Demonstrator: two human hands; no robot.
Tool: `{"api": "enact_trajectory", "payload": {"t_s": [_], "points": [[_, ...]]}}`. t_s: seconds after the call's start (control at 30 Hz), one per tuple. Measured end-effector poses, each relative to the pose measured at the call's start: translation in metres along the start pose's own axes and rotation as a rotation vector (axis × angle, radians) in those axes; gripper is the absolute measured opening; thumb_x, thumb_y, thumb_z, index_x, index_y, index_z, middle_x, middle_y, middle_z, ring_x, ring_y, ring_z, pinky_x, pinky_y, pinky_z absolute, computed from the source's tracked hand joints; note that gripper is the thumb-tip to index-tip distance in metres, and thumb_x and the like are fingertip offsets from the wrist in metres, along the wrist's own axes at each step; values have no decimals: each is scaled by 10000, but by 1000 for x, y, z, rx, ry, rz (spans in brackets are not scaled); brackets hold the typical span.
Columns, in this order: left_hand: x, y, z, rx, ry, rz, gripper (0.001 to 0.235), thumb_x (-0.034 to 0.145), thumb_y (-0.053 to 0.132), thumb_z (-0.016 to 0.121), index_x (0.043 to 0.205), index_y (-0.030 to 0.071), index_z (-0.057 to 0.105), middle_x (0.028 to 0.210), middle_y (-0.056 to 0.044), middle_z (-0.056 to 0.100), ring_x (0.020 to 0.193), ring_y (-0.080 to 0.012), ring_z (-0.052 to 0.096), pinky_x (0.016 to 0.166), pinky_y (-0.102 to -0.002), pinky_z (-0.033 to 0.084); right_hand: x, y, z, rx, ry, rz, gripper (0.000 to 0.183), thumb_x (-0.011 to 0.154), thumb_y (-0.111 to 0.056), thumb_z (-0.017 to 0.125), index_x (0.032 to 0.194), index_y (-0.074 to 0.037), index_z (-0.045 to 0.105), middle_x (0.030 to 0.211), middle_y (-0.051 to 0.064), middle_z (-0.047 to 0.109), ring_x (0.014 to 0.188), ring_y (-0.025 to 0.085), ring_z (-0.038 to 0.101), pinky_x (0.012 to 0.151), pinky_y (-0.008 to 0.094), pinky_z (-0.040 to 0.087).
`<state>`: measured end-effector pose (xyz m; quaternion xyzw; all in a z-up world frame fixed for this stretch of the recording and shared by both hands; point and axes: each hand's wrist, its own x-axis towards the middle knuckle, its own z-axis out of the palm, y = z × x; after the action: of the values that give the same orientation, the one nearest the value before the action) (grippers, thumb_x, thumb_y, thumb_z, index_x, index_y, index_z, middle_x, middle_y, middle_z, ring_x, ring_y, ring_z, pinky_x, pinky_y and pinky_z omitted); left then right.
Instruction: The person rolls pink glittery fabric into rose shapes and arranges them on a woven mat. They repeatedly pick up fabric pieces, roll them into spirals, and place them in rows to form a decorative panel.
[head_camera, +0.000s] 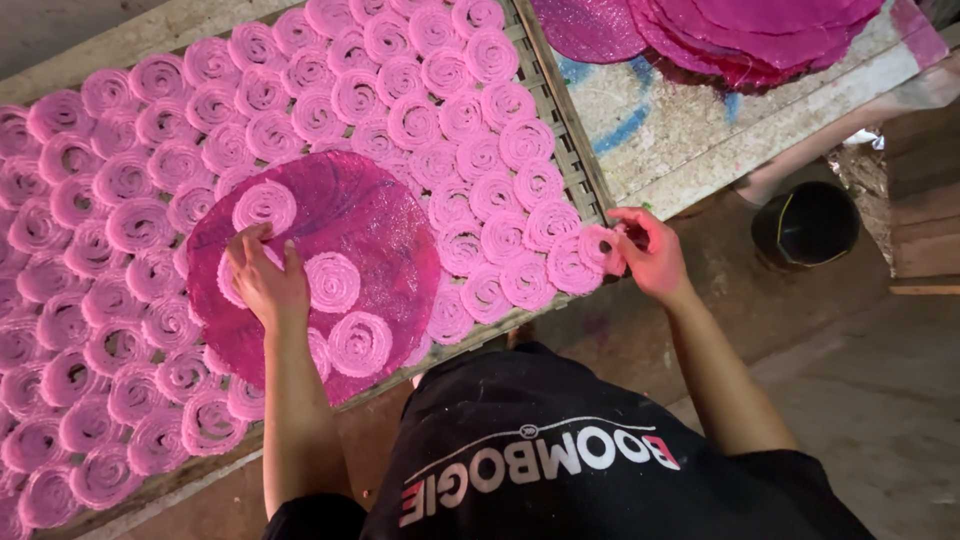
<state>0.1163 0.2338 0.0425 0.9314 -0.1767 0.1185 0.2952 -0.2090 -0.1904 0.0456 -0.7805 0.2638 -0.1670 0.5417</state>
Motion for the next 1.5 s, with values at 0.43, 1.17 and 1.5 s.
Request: {"api": "enact_trajectory", "payload": {"t_s": [0.43, 1.17, 1.5], "points": [[-2, 86, 7, -212, -190, -45, 301, 920, 65, 709, 1213, 91, 648, 1157, -74, 647, 1023, -246, 648, 900, -401, 555, 0, 53, -13, -222, 126, 6, 229, 893, -26, 806, 1097, 12, 709, 1091, 128, 665, 904, 164, 685, 788, 297, 571], [-77, 286, 228, -665, -973, 574, 355, 887, 325, 696, 1151, 91, 661, 1097, -135, 719, 1060, -336, 693, 911, -427, 538, -5, 68, -38, 281, -157, 166, 258, 917, 1, 703, 1171, 20, 662, 947, 50, 706, 829, 87, 647, 747, 255, 539], [-75, 291, 204, -716, -980, 442, 324, 865, 209, 693, 1167, 92, 705, 1084, -101, 768, 1020, -267, 746, 909, -369, 565, -4, 70, -42, 695, -304, 228, 137, 987, -47, 627, 1115, -39, 579, 924, 31, 657, 821, 116, 619, 749, 272, 502]]}}
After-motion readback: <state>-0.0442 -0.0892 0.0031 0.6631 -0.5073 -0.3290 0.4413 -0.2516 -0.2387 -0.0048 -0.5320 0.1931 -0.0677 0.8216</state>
